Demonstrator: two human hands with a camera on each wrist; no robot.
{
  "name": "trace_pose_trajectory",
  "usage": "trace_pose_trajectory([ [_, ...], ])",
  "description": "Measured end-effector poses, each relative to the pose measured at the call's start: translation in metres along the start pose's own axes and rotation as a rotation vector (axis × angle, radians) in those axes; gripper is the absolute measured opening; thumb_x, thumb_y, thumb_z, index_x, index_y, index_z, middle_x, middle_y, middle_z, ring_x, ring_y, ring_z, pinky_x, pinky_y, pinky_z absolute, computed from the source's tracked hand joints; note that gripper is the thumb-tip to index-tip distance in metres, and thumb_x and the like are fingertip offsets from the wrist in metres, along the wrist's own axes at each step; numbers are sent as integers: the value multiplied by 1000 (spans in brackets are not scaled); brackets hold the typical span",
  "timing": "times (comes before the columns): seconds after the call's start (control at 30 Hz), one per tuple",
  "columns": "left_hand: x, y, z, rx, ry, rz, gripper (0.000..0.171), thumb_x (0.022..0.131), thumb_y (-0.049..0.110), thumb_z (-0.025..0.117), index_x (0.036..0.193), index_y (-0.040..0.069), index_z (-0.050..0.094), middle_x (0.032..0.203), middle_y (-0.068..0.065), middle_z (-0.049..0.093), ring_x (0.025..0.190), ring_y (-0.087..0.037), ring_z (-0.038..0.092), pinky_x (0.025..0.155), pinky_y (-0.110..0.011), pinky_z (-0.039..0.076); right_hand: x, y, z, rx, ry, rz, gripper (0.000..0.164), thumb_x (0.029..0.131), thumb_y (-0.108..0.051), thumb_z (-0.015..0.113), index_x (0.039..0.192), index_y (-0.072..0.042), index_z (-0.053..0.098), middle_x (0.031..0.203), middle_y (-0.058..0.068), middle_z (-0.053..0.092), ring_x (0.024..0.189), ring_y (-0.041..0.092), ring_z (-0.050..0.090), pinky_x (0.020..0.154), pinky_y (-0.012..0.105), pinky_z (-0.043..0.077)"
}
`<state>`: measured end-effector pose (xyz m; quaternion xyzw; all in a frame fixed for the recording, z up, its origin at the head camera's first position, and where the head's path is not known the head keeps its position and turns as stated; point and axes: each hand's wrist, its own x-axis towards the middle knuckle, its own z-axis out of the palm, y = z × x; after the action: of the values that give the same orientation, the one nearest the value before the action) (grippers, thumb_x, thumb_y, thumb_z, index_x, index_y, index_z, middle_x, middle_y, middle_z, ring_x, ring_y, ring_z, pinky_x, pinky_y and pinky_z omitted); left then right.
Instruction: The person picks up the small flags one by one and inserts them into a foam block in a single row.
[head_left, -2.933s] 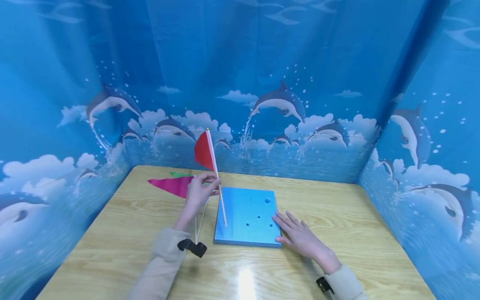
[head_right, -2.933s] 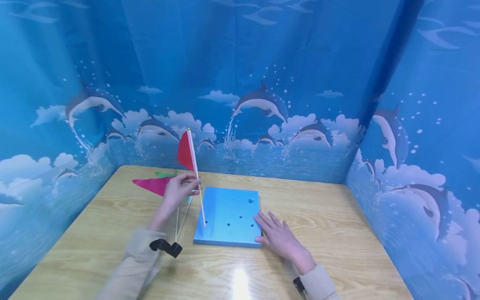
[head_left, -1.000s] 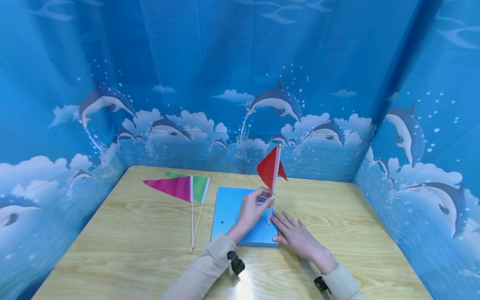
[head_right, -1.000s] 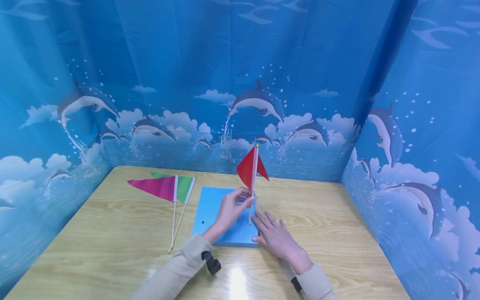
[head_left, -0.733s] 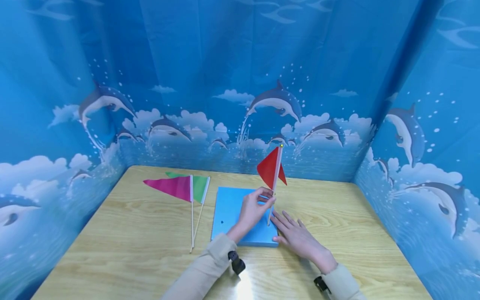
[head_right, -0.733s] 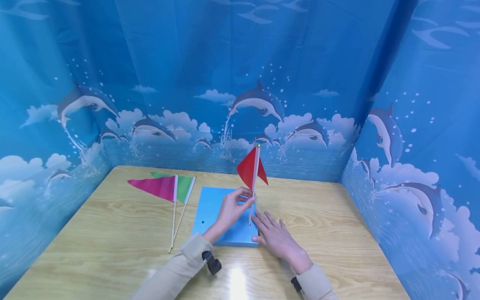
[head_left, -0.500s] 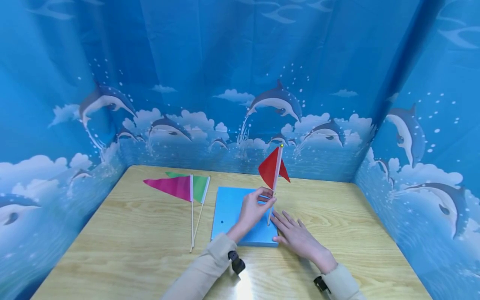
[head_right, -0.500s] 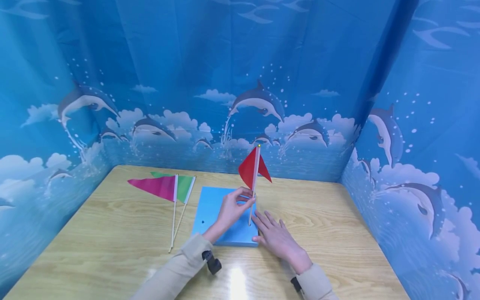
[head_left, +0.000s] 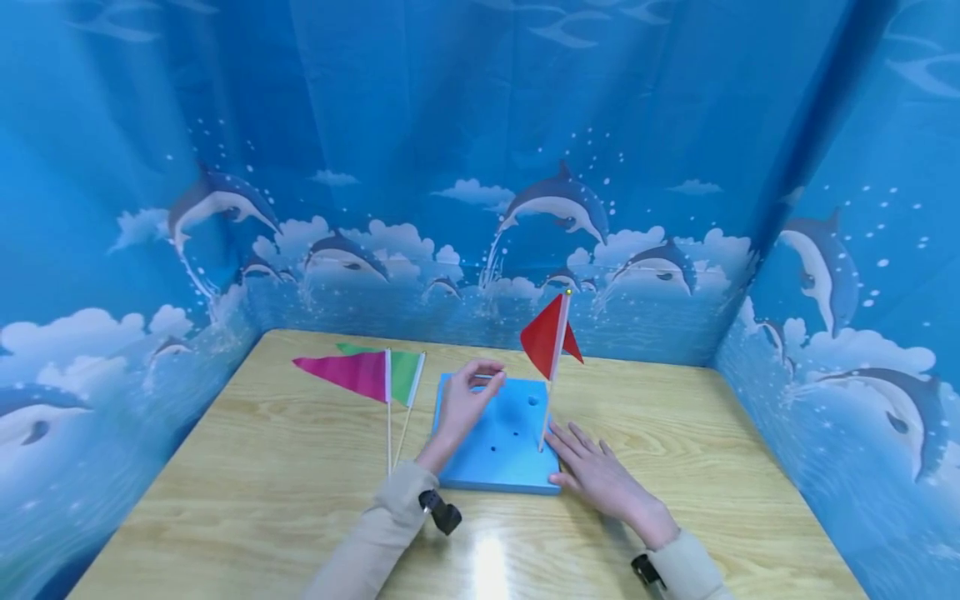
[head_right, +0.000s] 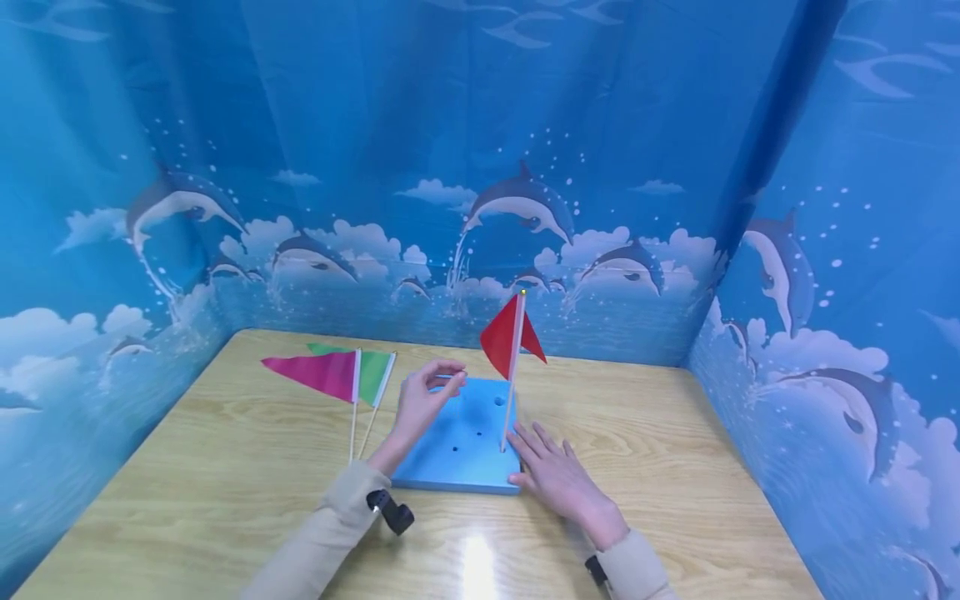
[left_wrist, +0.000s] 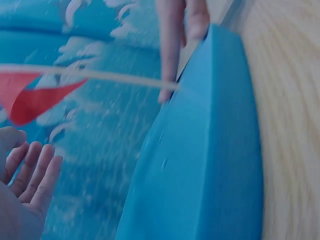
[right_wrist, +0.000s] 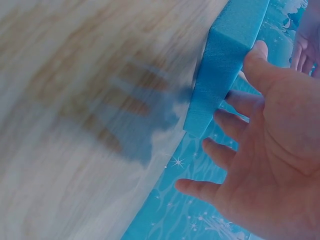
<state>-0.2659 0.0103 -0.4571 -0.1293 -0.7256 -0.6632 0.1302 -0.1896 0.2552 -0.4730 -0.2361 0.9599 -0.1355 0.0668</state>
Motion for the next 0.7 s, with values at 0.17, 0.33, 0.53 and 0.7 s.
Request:
trace_pose_trajectory([
  [0.17,5,-3,-35,-56,81,-75,24,98,15,69,116,-2,69,108,-16,73,92,-28,74,76,-28,63,-1,1,0,-7,-2,-15,65,105,-44,51,159,-12,34,166,11,26,152,43,19,112,78,21],
  [0.33,10,-8,-70,-101,129,-193,28,99,16,67,121,-2,67,113,-19,71,96,-26,74,82,-34,63,-2,2,-1,5,4,-23,65,105,-42,52,158,-10,34,166,12,27,152,44,20,111,78,21],
  [0.53,12,-13,-105,-41,173,-297,32,100,17,65,124,-3,66,116,-24,69,100,-32,73,81,-35,63,-2,3,-1,13,4,-20,66,105,-44,52,159,-11,33,166,13,26,152,44,19,111,78,21],
  [0.7,6,-24,-129,116,193,-364,31,101,15,63,125,-5,64,115,-26,70,97,-31,73,80,-35,63,0,2,0,20,4,-21,66,105,-44,52,159,-12,32,166,13,26,152,44,19,112,78,20],
])
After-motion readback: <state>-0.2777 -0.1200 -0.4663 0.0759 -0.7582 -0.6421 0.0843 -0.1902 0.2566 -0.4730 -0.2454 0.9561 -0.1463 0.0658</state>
